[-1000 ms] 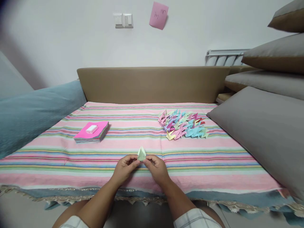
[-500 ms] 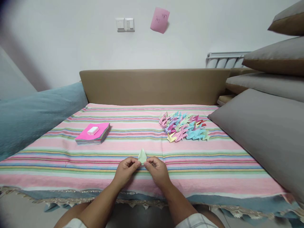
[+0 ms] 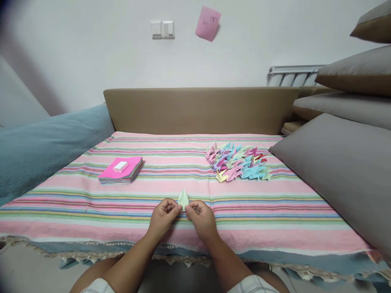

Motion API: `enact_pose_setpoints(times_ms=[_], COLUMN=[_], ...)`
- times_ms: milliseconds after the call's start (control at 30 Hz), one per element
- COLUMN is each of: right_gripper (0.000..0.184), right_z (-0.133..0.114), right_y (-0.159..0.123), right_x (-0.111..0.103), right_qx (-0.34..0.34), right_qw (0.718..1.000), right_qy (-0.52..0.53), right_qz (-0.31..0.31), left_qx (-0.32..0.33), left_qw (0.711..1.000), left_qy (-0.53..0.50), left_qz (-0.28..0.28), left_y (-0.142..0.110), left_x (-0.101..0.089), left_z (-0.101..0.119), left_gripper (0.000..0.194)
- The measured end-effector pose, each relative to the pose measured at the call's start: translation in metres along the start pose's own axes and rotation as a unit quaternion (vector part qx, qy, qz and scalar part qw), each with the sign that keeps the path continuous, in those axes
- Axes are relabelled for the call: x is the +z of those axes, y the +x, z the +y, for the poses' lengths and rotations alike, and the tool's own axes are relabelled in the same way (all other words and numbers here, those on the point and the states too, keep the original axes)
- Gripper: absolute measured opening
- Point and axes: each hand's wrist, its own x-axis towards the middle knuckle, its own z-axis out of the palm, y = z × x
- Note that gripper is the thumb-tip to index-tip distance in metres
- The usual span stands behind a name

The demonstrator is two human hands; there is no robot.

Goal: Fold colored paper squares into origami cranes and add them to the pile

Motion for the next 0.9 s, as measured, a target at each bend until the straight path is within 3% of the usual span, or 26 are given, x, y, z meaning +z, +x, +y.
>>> enact_pose_setpoints(times_ms=[600,900], right_gripper=[0.038,0.037], right_z=[0.0017,0.0020], right_y=[0.0018,0.0018], right_x=[0.0034,0.0031], right_qx=[0.002,-0.011], right_qw=[0.999,0.999], right_qy=[0.049,0.043], right_qz=[0.021,-0.006], left_qx=[0.005,0.006], left_qw=[0.999,0.998], left_qy=[-0.034,-0.063], left_qz=[0.002,-0.020], left_y=[-0.0004,0.0000], left_x=[0.0008,-0.0003], left_z=[-0.0046,-0.0050], left_gripper=[0.034,0.035])
